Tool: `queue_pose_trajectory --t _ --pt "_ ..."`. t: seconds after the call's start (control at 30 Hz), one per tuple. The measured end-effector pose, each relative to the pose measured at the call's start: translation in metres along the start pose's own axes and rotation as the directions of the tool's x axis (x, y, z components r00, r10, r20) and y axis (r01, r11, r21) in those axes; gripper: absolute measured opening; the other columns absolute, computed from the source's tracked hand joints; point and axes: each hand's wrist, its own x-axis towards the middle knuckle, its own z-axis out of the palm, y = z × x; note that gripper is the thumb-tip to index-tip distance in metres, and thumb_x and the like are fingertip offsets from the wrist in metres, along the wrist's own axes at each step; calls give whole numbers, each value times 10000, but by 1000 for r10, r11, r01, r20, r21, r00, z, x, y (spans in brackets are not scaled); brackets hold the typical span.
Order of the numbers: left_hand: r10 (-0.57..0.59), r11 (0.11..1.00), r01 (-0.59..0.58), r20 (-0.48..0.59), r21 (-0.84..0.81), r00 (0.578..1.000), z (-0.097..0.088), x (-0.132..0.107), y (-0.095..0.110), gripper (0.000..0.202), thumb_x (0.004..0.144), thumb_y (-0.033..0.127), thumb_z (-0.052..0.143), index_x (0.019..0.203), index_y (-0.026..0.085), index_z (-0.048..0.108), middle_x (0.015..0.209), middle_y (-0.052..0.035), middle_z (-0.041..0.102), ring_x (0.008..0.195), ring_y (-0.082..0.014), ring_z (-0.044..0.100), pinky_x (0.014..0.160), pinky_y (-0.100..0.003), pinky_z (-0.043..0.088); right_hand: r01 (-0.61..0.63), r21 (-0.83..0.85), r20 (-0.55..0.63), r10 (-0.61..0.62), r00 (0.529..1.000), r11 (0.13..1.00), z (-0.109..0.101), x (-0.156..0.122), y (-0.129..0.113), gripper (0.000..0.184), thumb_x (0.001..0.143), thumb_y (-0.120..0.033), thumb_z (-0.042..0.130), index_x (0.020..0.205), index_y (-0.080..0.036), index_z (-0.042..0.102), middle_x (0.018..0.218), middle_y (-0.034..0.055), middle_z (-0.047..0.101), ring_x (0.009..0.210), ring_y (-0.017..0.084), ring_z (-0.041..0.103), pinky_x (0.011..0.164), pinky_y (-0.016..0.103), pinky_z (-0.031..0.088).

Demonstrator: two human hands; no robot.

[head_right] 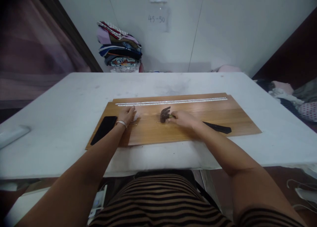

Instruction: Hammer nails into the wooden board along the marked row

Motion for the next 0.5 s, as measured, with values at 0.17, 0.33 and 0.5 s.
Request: queue_pose_trajectory --t 0.17,0.33,0.5 --pt "-164 965 153 -35 -212 986 3 1 -4 540 881 699 492 739 227 712 890 -103 791 908 -282 730 834 -397 561 26 20 -19 -26 999 999 -1 -1 2 389 985 -483 556 1134 -182 752 1023 108 775 861 249 672 749 307 440" --pt "-303 878 240 -93 -414 949 3 0 6 615 890 705 464 562 208 617 646 -104 719 686 -229 714 724 -352 577 35 7 -42 -35 999 999 -3 -1 1 406 993 -493 538 1115 -170 750 1016 112 772 852 244 669 723 303 423" --pt "-321 887 258 -112 -383 940 0 -1 10 598 916 631 459 487 226 559 550 -84 662 582 -205 669 668 -340 561 28 -47 -11 -28 1000 999 -1 -1 -1 428 994 -534 529 1092 -181 749 1000 119 770 840 243 662 692 299 405"
